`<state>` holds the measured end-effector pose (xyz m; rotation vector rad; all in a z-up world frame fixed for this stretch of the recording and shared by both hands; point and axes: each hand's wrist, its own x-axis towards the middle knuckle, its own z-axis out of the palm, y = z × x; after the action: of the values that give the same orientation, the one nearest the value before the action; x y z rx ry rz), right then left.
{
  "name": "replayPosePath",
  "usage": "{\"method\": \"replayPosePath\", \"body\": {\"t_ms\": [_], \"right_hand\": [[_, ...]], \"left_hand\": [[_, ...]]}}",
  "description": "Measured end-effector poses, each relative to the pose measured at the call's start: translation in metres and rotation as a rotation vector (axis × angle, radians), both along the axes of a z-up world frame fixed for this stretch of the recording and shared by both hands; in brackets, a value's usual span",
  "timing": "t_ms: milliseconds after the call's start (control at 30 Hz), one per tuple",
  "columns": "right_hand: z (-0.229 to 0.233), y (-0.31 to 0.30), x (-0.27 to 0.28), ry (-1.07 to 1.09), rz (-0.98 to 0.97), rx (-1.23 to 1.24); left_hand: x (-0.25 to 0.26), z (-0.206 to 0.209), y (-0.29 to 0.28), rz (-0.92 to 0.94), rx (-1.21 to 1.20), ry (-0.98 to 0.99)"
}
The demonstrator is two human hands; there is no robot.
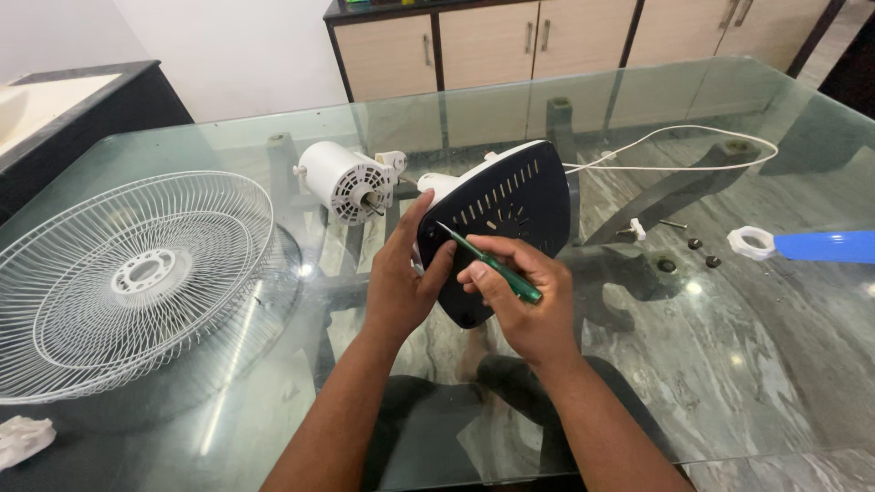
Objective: The person uses a screwdriver to tighten screws on the back cover of a fan motor housing. They work on multiple screws around the perimeter of the cover while holding it steady with the other hand.
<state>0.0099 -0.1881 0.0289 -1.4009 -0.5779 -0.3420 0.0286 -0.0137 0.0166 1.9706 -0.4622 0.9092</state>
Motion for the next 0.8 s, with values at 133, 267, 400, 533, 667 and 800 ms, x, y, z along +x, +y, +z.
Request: {"method": "replayPosePath", "body": {"t_ms": [133, 267, 400, 533, 667, 800], "right_hand": [[0.0003, -0.0020, -0.0009, -0.129, -0.107, -0.090], [0.0034, -0.0010, -0.0057, -0.260, -0.205, -0.150], [0.0035, 0.0001, -0.0074, -0.239, -0.200, -0.164], [0.0033, 0.0003, -0.0077, -0.297, -0.186, -0.158], [0.0044, 0.0039, -0.0069, -0.221, -0.166, -0.165], [0.0054, 0.0043, -0.0075, -0.242, -0.183, -0.163]], "left_hand": [[0.0004, 0.0006, -0.0016, -0.017, -0.032, -0.009], [-0.0001, 0.0018, -0.0015, 0.010, -0.057, 0.050], [0.0022, 0.0000, -0.0013, -0.062, -0.079, 0.007], [0.0006, -0.0013, -0.0004, -0.039, -0.035, -0.026], [0.0015, 0.0003, -0.0013, -0.023, -0.039, -0.005], [0.0000, 0.0006, -0.0014, -0.008, -0.052, 0.041]]}}
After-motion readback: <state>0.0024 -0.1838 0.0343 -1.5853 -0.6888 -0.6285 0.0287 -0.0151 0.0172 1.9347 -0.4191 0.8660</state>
